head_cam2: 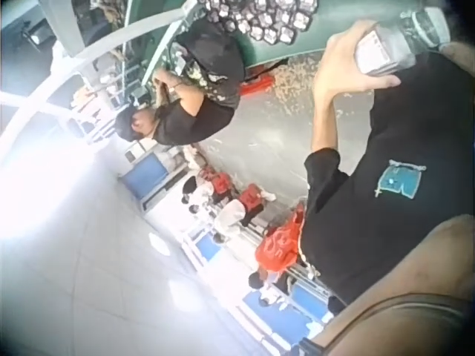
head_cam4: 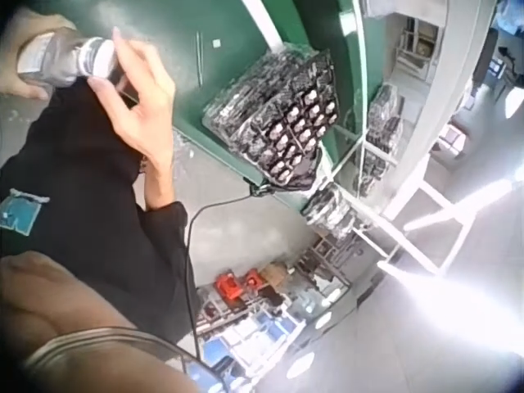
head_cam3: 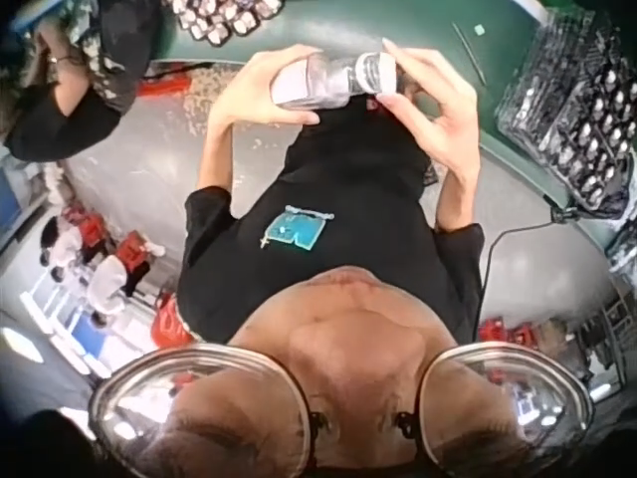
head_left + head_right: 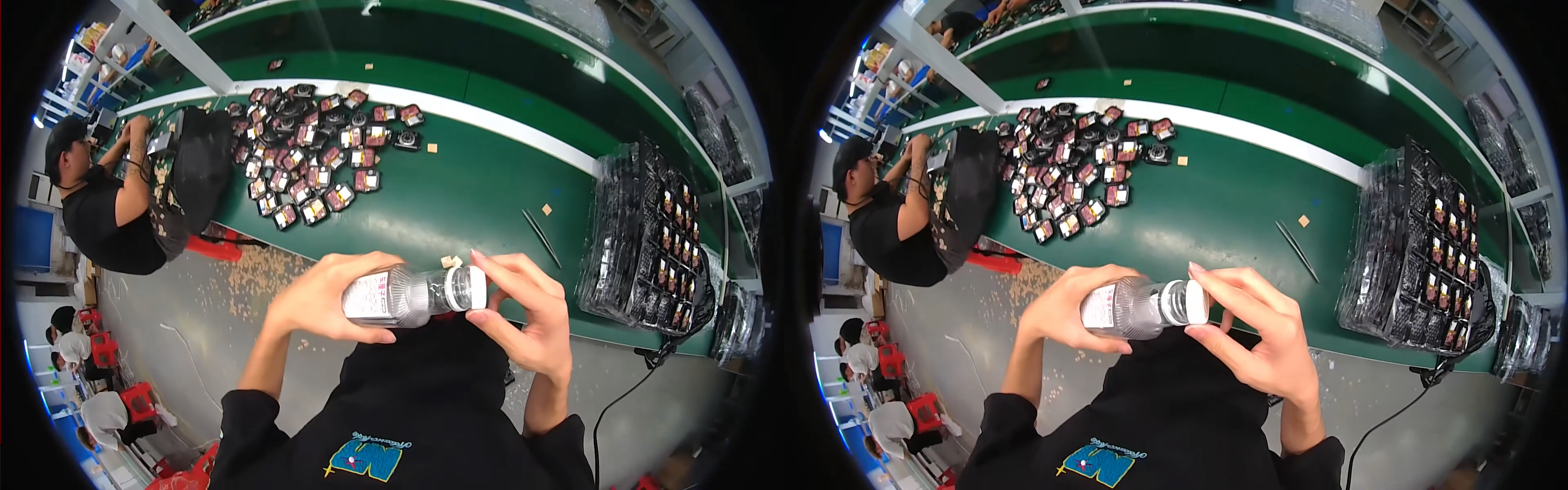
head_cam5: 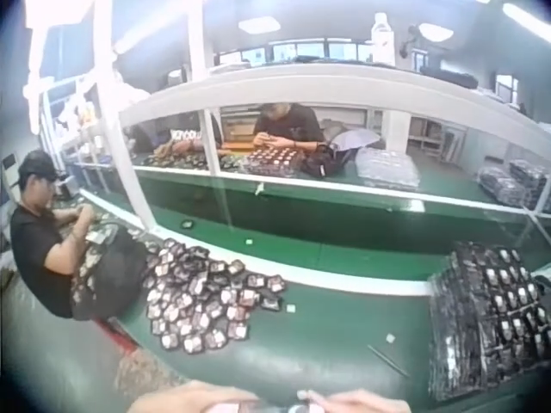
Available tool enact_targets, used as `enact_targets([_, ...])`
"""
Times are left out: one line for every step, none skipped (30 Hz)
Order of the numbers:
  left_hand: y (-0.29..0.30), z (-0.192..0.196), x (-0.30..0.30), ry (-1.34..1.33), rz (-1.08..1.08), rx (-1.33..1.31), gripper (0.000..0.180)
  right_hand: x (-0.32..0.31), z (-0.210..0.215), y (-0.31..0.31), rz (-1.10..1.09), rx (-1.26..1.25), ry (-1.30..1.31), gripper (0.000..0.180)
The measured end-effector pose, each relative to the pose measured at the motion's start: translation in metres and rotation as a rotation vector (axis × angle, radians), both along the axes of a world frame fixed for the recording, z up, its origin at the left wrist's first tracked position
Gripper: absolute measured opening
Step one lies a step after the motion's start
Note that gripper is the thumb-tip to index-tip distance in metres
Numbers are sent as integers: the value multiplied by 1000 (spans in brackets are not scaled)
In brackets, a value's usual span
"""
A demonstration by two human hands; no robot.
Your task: Use tweezers to precisely place and secure internal components of small electronic devices on a production line.
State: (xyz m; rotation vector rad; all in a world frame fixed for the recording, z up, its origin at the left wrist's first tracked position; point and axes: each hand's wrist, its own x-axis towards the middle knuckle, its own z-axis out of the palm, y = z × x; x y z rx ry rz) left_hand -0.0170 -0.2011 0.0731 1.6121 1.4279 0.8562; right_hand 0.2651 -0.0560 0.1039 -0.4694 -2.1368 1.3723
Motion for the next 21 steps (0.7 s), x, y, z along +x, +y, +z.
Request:
enact_targets([2,3,-5,-14,6,-15,88,-1,-1,1,6,-15,-14,62])
enact_targets([3,13,-7,-37,-51,-169,88,-1,-1,0,17,-14,-25,61])
enact_targets([7,22,-11,-61,-110,-323,89,0,0,0,27,-12,-36,61])
enact_targets([12,23,-18,-65,-218,-420,90,1,1,1,76,25,-61,60])
enact_targets([11,13,-26,-75,-211,-431,90,1,2,1,85,12,-68,60])
enact_targets([8,-6,-34,-166,-319,-405,89,1,2,1,139,8,-61,61])
enact_targets([9,-16,-37,-255,-429,-372,89,-1,2,2,187,7,-53,61])
enact_targets([8,-21,-36,-280,-440,-380,85,-4,6,1,158,15,-59,50])
enact_targets([5,-22,-32,-284,-436,-388,85,-4,3,1,163,6,-59,50])
enact_targets([7,-18,-25,-201,-353,-360,81,-3,-2,3,88,-5,-143,42])
enact_targets([11,-17,-17,-120,-277,-331,77,-1,-8,3,8,-17,-229,35])
enact_targets([14,-19,-8,-99,-209,-213,79,-6,-12,-2,-106,-87,-290,26])
enact_targets([14,-18,-2,-100,-214,-211,79,-5,-19,-1,-111,-85,-291,26])
enact_targets([15,-17,2,-117,-215,-242,79,-5,-28,0,-124,50,-272,27])
enact_targets([16,-17,6,-133,-216,-272,80,-4,-35,0,-136,187,-253,29])
enact_targets([15,-23,8,-192,-317,-248,79,-6,-38,0,-116,262,-122,35])
enact_targets([13,-37,8,-382,-415,-451,76,-9,-43,0,-91,334,16,41])
enact_targets([11,-47,12,-602,-454,-602,77,-10,-45,0,-84,417,60,43])
enact_targets([8,-54,17,-824,-478,-747,78,-11,-47,1,-68,497,111,44])
enact_targets([8,-56,21,-666,-447,-533,82,-11,-45,1,-84,543,80,43])
enact_targets([9,-50,18,-651,-435,-521,82,-11,-48,6,-76,554,99,43])
